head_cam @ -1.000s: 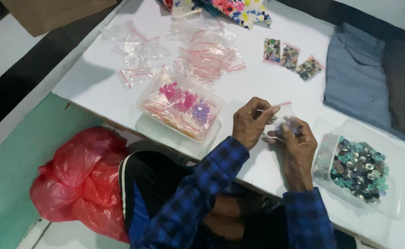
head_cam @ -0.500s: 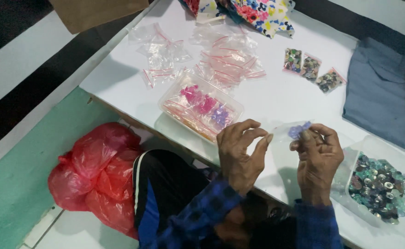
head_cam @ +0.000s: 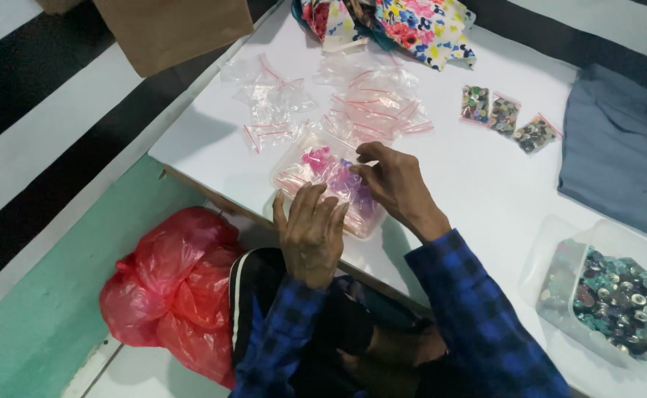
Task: Sorting small decorative buttons and placing them into small plastic zip-lock bags
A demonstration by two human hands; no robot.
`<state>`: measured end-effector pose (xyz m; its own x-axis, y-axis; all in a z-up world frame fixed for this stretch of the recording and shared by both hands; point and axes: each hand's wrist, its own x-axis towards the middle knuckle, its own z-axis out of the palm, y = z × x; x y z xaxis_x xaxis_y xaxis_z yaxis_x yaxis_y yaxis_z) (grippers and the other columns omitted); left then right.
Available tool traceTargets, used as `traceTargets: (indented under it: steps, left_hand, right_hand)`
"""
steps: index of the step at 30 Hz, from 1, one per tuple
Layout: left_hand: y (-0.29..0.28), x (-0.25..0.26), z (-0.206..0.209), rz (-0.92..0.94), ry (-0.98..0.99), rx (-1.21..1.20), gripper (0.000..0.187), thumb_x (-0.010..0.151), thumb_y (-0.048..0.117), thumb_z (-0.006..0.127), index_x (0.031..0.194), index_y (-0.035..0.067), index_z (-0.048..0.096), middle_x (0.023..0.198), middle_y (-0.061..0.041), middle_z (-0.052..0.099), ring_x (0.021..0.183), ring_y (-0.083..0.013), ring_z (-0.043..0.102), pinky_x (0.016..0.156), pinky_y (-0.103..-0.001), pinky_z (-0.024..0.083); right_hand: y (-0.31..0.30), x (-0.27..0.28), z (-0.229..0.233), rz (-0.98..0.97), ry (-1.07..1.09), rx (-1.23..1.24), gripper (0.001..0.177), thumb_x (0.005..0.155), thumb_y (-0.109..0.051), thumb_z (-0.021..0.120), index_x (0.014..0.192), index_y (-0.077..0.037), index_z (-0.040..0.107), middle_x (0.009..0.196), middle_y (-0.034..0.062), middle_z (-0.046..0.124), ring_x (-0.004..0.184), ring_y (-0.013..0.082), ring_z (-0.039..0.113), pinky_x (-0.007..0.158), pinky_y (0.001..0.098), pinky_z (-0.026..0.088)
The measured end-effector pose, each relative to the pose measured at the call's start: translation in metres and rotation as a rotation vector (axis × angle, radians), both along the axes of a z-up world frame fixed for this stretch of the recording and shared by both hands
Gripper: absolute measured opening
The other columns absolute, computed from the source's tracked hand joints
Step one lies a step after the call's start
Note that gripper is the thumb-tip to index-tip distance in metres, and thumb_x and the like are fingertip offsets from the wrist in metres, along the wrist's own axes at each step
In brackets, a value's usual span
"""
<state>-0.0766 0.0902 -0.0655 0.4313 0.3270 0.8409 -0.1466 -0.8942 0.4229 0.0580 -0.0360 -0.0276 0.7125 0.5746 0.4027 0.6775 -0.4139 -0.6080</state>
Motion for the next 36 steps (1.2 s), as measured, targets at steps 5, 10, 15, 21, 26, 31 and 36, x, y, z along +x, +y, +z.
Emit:
traceTargets:
  steps: [5, 10, 15, 21, 26, 31, 36]
  left_hand:
    - [-0.001, -0.005, -0.001, 0.022, 0.073, 0.025, 0.023, 0.098, 0.033, 0.069, 0.094, 0.011, 0.075, 0.109, -0.007, 0.075, 0.116, -0.0303, 0.068, 0.116, -0.057, 0.033]
    - [0.003, -0.004, 0.000, -0.002, 0.072, 0.052, 0.021, 0.097, 0.031, 0.072, 0.095, 0.010, 0.075, 0.106, -0.009, 0.075, 0.115, -0.0322, 0.068, 0.115, -0.058, 0.035]
    - [0.000, -0.007, 0.002, 0.044, 0.142, 0.063, 0.024, 0.100, 0.032, 0.069, 0.094, 0.009, 0.076, 0.107, -0.009, 0.076, 0.115, -0.0321, 0.069, 0.116, -0.059, 0.033]
    - [0.003, -0.011, -0.003, 0.059, 0.252, 0.178, 0.022, 0.102, 0.033, 0.069, 0.102, 0.013, 0.076, 0.115, -0.006, 0.075, 0.118, -0.0300, 0.067, 0.114, -0.063, 0.034]
    - [0.008, -0.017, -0.008, -0.016, 0.283, 0.195, 0.029, 0.110, 0.037, 0.061, 0.109, 0.012, 0.076, 0.119, -0.007, 0.074, 0.121, -0.0325, 0.066, 0.112, -0.063, 0.035]
    - [0.014, -0.015, -0.015, -0.033, 0.301, 0.251, 0.031, 0.113, 0.039, 0.060, 0.111, 0.013, 0.076, 0.120, -0.006, 0.074, 0.123, -0.0320, 0.065, 0.114, -0.062, 0.033]
    - [0.015, -0.015, -0.014, -0.079, 0.265, 0.219, 0.037, 0.114, 0.036, 0.057, 0.130, 0.005, 0.071, 0.140, -0.017, 0.068, 0.130, -0.0422, 0.060, 0.112, -0.066, 0.030]
  right_hand:
    - [0.003, -0.049, 0.012, -0.204, -0.603, -0.313, 0.027, 0.098, -0.021, 0.070, 0.123, -0.013, 0.068, 0.122, 0.0108, 0.070, 0.105, 0.0294, 0.072, 0.082, 0.0382, 0.061]
    - [0.005, -0.057, 0.011, -0.058, -0.418, -0.381, 0.032, 0.099, -0.018, 0.062, 0.130, -0.010, 0.067, 0.124, 0.0176, 0.070, 0.117, 0.0380, 0.068, 0.092, 0.0450, 0.057]
    - [0.002, -0.052, -0.004, -0.053, -0.434, -0.546, 0.044, 0.101, -0.032, 0.057, 0.140, -0.015, 0.060, 0.132, 0.0129, 0.067, 0.125, 0.0307, 0.065, 0.095, 0.0440, 0.054]
    - [0.005, -0.051, -0.015, -0.082, -0.375, -0.614, 0.051, 0.098, -0.035, 0.057, 0.146, -0.016, 0.054, 0.140, 0.0111, 0.064, 0.129, 0.0272, 0.061, 0.098, 0.0440, 0.052]
    - [0.004, -0.050, -0.012, -0.079, -0.259, -0.526, 0.057, 0.095, -0.036, 0.064, 0.146, -0.015, 0.049, 0.141, 0.0132, 0.062, 0.131, 0.0299, 0.060, 0.100, 0.0478, 0.052]
    - [0.008, -0.042, -0.028, -0.079, -0.245, -0.473, 0.053, 0.096, -0.037, 0.066, 0.140, -0.012, 0.051, 0.137, 0.0145, 0.063, 0.127, 0.0318, 0.064, 0.098, 0.0474, 0.054]
    - [0.006, -0.044, -0.025, -0.051, -0.421, -0.235, 0.041, 0.100, -0.029, 0.059, 0.134, -0.006, 0.052, 0.131, 0.0178, 0.060, 0.125, 0.0364, 0.063, 0.095, 0.0470, 0.057]
